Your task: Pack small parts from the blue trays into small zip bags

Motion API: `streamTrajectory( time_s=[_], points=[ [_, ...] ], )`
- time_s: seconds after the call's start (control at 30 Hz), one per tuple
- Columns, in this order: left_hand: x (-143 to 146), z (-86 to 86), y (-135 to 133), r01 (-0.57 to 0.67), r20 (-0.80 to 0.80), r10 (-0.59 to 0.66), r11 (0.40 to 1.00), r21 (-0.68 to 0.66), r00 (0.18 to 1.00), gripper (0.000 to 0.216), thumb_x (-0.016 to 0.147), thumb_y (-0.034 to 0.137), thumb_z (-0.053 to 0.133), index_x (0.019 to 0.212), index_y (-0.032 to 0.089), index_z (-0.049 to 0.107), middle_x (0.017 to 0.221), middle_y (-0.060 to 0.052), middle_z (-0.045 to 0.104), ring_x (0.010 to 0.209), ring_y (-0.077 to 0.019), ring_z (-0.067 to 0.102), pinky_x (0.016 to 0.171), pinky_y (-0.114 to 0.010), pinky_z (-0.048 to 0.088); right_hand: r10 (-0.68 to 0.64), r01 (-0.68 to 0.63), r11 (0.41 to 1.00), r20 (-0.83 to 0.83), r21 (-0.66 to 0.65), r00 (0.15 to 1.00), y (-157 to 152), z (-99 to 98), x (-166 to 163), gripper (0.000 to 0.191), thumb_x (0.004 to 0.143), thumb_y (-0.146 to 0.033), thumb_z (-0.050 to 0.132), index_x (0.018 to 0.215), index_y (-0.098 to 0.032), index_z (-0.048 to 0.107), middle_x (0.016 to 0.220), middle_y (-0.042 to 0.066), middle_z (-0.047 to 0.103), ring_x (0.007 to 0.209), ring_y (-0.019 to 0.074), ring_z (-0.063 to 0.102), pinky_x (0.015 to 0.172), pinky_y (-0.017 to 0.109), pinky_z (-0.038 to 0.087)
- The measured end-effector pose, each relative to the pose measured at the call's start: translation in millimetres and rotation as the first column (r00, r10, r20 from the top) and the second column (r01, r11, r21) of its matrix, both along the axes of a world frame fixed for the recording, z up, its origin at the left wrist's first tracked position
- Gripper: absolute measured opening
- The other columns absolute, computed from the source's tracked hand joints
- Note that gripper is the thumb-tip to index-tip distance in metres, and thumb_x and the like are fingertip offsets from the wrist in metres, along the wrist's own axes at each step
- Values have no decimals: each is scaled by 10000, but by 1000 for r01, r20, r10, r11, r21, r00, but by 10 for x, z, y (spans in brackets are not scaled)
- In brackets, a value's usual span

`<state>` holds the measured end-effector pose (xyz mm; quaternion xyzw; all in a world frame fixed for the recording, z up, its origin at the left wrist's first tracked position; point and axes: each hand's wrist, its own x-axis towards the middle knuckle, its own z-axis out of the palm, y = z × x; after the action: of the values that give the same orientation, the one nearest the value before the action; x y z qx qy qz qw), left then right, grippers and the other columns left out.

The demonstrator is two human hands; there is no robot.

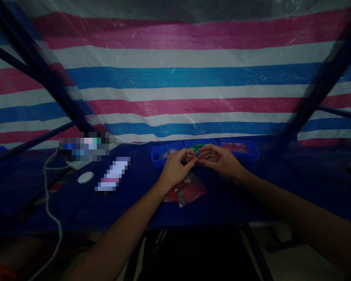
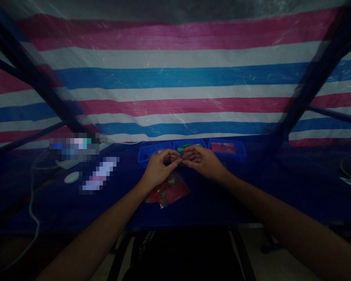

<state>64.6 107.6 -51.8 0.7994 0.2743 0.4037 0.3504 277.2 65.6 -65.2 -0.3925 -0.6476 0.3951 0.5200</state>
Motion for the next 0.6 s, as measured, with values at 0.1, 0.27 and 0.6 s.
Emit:
streamTrajectory(
  time_s=[0.1,0.27,0.6],
  points=[
    [16,-39,4,31,69,-26,997,-69,997,242,925,287,706,1130,172,643,956,-70,756,876,-181,748,824,-333,601,15,-16,999,-49,-37,999,26,-25,7,423,804,-334,821,1173,-214,653,1002,60,749,884,192,742,839,379,631],
    [21,-68,23,89,89,-75,982,-169,993,373,867,261,772,1188,172,604,1000,-85,756,845,-171,749,785,-319,605,-19,17,1000,-106,-14,994,58,-65,4,387,798,-327,827,1125,-209,658,978,49,748,875,177,738,837,352,624],
    [13,-59,64,51,138,-23,978,-203,990,337,855,244,771,1143,170,612,953,-70,755,845,-171,733,781,-322,588,-4,0,999,-77,-53,997,55,-45,3,415,778,-310,839,1136,-198,663,974,48,747,867,175,740,853,360,620]
  ],
)
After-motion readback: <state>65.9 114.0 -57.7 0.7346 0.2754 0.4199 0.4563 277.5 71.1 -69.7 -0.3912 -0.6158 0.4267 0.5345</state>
